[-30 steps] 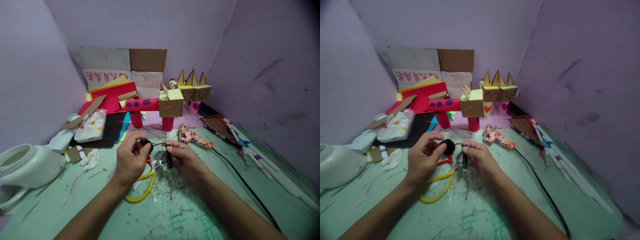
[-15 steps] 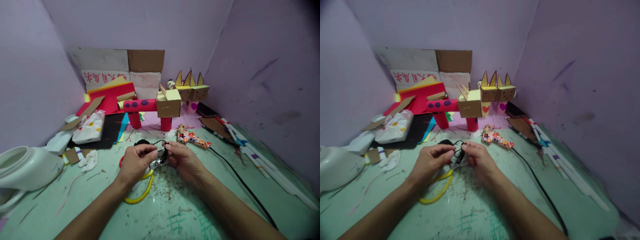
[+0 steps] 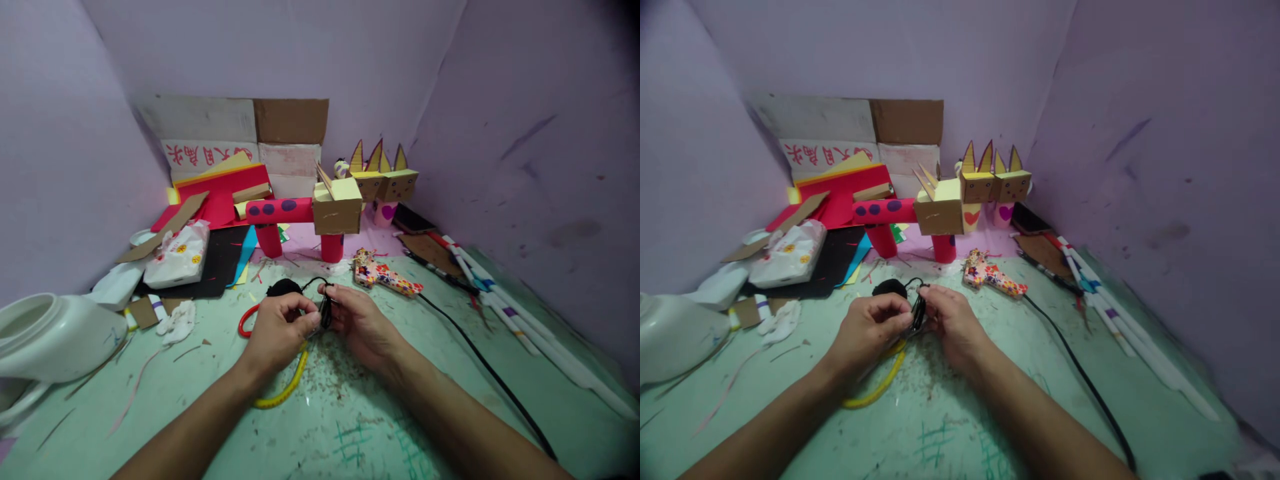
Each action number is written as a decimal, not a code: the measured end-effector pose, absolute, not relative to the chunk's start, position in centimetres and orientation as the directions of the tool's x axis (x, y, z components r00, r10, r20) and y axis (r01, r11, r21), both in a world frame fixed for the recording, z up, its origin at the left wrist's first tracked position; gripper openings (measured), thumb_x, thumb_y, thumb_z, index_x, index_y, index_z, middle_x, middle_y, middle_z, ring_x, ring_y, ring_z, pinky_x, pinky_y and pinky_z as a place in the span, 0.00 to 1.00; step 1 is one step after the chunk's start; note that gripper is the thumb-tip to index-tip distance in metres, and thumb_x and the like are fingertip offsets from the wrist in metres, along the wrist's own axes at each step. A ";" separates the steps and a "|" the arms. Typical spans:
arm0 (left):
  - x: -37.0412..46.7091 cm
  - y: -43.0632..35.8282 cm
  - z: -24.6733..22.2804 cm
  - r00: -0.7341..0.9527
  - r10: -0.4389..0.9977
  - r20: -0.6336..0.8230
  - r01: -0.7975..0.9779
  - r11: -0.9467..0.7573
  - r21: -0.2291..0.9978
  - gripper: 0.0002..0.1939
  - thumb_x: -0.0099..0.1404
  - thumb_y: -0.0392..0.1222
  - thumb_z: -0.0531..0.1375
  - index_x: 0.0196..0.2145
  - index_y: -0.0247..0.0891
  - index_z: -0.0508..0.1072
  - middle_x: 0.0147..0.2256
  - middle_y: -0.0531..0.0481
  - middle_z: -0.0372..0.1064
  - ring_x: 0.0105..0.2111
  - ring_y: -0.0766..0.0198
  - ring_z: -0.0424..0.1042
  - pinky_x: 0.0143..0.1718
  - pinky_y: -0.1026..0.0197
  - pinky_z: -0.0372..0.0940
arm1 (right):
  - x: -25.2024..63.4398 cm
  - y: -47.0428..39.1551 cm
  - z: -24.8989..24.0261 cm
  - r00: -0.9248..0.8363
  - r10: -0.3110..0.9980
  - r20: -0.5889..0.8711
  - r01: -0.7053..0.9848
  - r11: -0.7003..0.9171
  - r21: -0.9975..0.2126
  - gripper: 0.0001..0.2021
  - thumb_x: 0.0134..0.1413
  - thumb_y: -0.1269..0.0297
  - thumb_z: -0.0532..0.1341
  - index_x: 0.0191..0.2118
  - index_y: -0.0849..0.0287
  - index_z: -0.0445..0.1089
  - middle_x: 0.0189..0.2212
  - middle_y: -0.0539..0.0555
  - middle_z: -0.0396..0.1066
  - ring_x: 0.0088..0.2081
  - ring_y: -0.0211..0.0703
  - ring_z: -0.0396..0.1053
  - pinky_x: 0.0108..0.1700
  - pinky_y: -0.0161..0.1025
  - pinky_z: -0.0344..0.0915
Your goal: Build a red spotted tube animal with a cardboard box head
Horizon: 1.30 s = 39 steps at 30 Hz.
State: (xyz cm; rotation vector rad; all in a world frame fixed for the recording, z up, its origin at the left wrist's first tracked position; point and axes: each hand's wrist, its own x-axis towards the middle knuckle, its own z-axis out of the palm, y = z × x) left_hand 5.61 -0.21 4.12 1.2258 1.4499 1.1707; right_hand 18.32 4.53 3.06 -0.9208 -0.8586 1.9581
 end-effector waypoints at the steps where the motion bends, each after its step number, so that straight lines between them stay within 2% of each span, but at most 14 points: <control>1: 5.6 -0.2 4.1 -0.121 0.991 -0.052 0.152 0.071 0.986 0.05 0.48 0.40 0.61 0.20 0.36 0.69 0.17 0.56 0.59 0.18 0.72 0.53 0.18 0.67 0.50 | 18.3 4.5 3.1 -0.419 0.860 -0.290 -0.371 -0.454 -0.810 0.10 0.37 0.60 0.66 0.27 0.59 0.70 0.18 0.46 0.62 0.20 0.33 0.56 0.21 0.32 0.51; 13: 5.7 -0.2 4.5 -0.099 0.990 -0.101 0.096 0.111 0.989 0.05 0.46 0.38 0.62 0.18 0.36 0.70 0.16 0.56 0.58 0.17 0.72 0.53 0.17 0.66 0.48 | 18.2 4.3 3.5 -0.387 0.881 -0.273 -0.401 -0.428 -0.810 0.12 0.36 0.58 0.68 0.27 0.60 0.70 0.16 0.43 0.59 0.18 0.31 0.55 0.21 0.30 0.52; 17: 5.1 0.0 4.9 -0.052 0.985 -0.162 0.101 0.167 0.981 0.08 0.47 0.42 0.61 0.18 0.36 0.71 0.13 0.57 0.56 0.15 0.73 0.50 0.16 0.66 0.44 | 18.3 4.3 3.5 -0.406 0.882 -0.241 -0.420 -0.414 -0.808 0.13 0.36 0.59 0.68 0.28 0.61 0.69 0.17 0.44 0.62 0.19 0.31 0.56 0.21 0.30 0.53; 21: 4.3 0.3 5.2 -0.153 0.970 -0.187 0.142 0.209 0.968 0.13 0.49 0.48 0.62 0.17 0.35 0.71 0.12 0.56 0.57 0.14 0.73 0.49 0.16 0.66 0.43 | 18.3 4.3 3.5 -0.417 0.887 -0.201 -0.416 -0.383 -0.825 0.12 0.38 0.59 0.68 0.26 0.61 0.69 0.17 0.44 0.62 0.19 0.30 0.56 0.20 0.29 0.51; 25: 4.3 0.4 5.4 -0.193 0.965 -0.175 0.171 0.209 0.963 0.13 0.48 0.48 0.62 0.19 0.34 0.72 0.14 0.55 0.61 0.15 0.73 0.51 0.17 0.67 0.44 | 18.2 4.3 3.5 -0.390 0.896 -0.211 -0.394 -0.370 -0.841 0.14 0.36 0.58 0.69 0.25 0.62 0.69 0.15 0.43 0.59 0.17 0.29 0.52 0.20 0.29 0.49; 29: 4.3 0.4 5.4 -0.273 0.951 -0.148 0.307 0.232 0.923 0.19 0.53 0.51 0.59 0.14 0.33 0.71 0.11 0.55 0.57 0.14 0.72 0.51 0.17 0.65 0.45 | 18.2 4.3 3.5 -0.399 0.894 -0.203 -0.409 -0.372 -0.833 0.13 0.36 0.58 0.68 0.24 0.61 0.67 0.14 0.42 0.58 0.17 0.29 0.52 0.19 0.29 0.49; 32: 4.2 0.4 5.4 -0.382 0.921 -0.080 0.360 0.228 0.905 0.20 0.54 0.48 0.59 0.11 0.34 0.66 0.10 0.55 0.55 0.14 0.72 0.52 0.17 0.66 0.47 | 18.3 4.4 3.5 -0.368 0.905 -0.214 -0.413 -0.366 -0.834 0.14 0.36 0.57 0.68 0.25 0.61 0.67 0.15 0.42 0.58 0.17 0.29 0.51 0.19 0.29 0.48; 34: 4.1 0.4 5.6 -0.451 0.892 0.013 0.336 0.157 0.929 0.17 0.51 0.43 0.62 0.11 0.35 0.63 0.11 0.57 0.55 0.14 0.74 0.52 0.17 0.67 0.48 | 18.4 4.3 3.5 -0.354 0.909 -0.220 -0.407 -0.361 -0.839 0.14 0.36 0.57 0.68 0.27 0.61 0.68 0.16 0.43 0.59 0.17 0.29 0.52 0.19 0.29 0.49; 36: 4.3 0.3 5.8 -0.466 0.883 0.053 0.265 0.081 0.961 0.11 0.48 0.40 0.63 0.16 0.35 0.66 0.12 0.58 0.57 0.14 0.75 0.53 0.16 0.69 0.48 | 18.3 4.2 3.4 -0.358 0.910 -0.208 -0.403 -0.351 -0.845 0.15 0.36 0.57 0.68 0.29 0.60 0.68 0.16 0.43 0.59 0.17 0.29 0.51 0.20 0.29 0.50; 37: 4.4 0.1 6.0 -0.440 0.897 0.033 0.203 0.064 0.977 0.07 0.48 0.39 0.63 0.20 0.34 0.69 0.12 0.59 0.58 0.14 0.75 0.53 0.16 0.70 0.48 | 18.3 4.2 3.4 -0.363 0.911 -0.196 -0.398 -0.341 -0.851 0.15 0.36 0.57 0.68 0.29 0.60 0.68 0.16 0.42 0.58 0.17 0.29 0.51 0.20 0.30 0.50; 39: 4.8 -0.1 6.1 -0.334 0.939 -0.077 0.036 0.094 0.995 0.08 0.48 0.40 0.63 0.27 0.33 0.73 0.10 0.59 0.58 0.12 0.75 0.53 0.13 0.71 0.47 | 18.2 4.1 3.2 -0.370 0.915 -0.160 -0.374 -0.304 -0.876 0.14 0.37 0.57 0.67 0.29 0.60 0.69 0.16 0.42 0.57 0.18 0.29 0.50 0.21 0.30 0.49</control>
